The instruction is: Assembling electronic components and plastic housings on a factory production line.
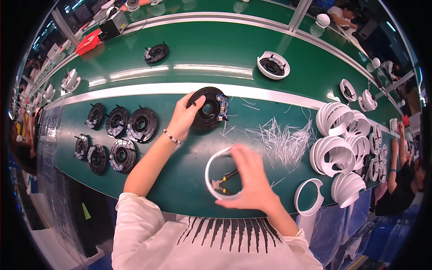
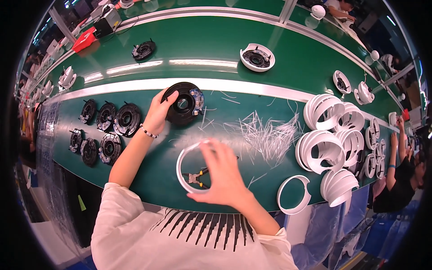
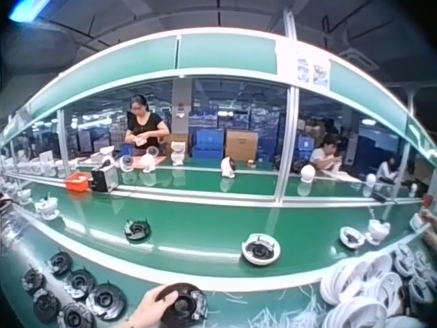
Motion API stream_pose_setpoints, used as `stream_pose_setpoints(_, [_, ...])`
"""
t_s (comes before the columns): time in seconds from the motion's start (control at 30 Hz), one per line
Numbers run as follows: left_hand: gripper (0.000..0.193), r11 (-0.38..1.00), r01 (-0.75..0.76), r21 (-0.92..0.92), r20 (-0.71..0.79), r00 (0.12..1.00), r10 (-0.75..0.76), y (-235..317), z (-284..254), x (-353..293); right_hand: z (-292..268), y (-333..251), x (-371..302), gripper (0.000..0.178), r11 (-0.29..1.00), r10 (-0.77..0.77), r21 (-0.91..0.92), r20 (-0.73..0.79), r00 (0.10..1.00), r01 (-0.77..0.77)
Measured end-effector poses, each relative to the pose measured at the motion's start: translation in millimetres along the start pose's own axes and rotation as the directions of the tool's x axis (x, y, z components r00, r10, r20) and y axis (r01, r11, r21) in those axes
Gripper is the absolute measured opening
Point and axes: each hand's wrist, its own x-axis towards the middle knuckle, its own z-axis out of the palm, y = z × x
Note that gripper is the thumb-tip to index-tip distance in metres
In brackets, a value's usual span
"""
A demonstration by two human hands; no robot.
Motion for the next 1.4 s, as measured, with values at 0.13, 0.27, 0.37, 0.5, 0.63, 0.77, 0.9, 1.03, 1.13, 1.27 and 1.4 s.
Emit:
stream_pose_setpoints(0.13, [0.029, 0.94, 0.095, -0.329, 0.116, 0.991, -0.059, -5, 20, -16, -22, 9, 25, 0.105, 0.621, 0.325, 0.763, -0.46, 0.826, 0.181])
stream_pose_setpoints(0.27, [0.03, 0.883, 0.184, -0.432, 0.189, 0.976, -0.11, -21, 58, -39, 0, 35, 37, 0.107, 0.828, 0.183, 0.524, -0.588, 0.788, 0.198])
stream_pose_setpoints(0.37, [0.045, 0.787, 0.324, -0.524, 0.426, 0.901, -0.087, -19, 58, -45, 1, 35, 30, 0.112, 0.924, 0.192, 0.38, -0.547, 0.815, 0.037])
stream_pose_setpoints(0.5, [0.061, 0.521, 0.655, -0.547, 0.757, 0.653, -0.026, -4, 46, -41, -1, 38, 28, 0.112, 0.891, 0.116, 0.418, -0.59, 0.799, 0.179])
stream_pose_setpoints(0.63, [0.064, 0.648, 0.594, -0.477, 0.626, 0.747, -0.223, -1, 53, -43, -8, 24, 30, 0.113, 0.942, 0.035, 0.304, -0.52, 0.854, 0.146])
stream_pose_setpoints(0.77, [0.073, 0.566, 0.64, -0.52, 0.644, 0.729, -0.233, -6, 45, -37, -19, 19, 33, 0.108, 0.646, 0.215, 0.714, -0.51, 0.833, 0.27])
stream_pose_setpoints(0.9, [0.062, 0.537, 0.662, -0.523, 0.688, 0.699, -0.193, -3, 53, -40, -4, 22, 24, 0.114, 0.922, 0.126, 0.378, -0.494, 0.861, 0.082])
stream_pose_setpoints(1.03, [0.057, 0.555, 0.618, -0.558, 0.625, 0.752, -0.209, -15, 53, -41, 6, 15, 25, 0.112, 0.997, -0.012, 0.056, -0.58, 0.815, 0.054])
stream_pose_setpoints(1.13, [0.054, 0.573, 0.588, -0.571, 0.572, 0.785, -0.236, -13, 58, -48, 1, 22, 23, 0.11, 0.992, 0.0, 0.105, -0.552, 0.834, 0.069])
stream_pose_setpoints(1.27, [0.058, 0.642, 0.565, -0.518, 0.585, 0.782, -0.215, -6, 64, -55, -7, 41, 23, 0.111, 0.888, 0.08, 0.43, -0.492, 0.867, 0.162])
stream_pose_setpoints(1.4, [0.054, 0.573, 0.629, -0.525, 0.599, 0.751, -0.276, -5, 59, -54, -8, 22, 14, 0.107, 0.952, 0.028, 0.281, -0.48, 0.877, 0.124])
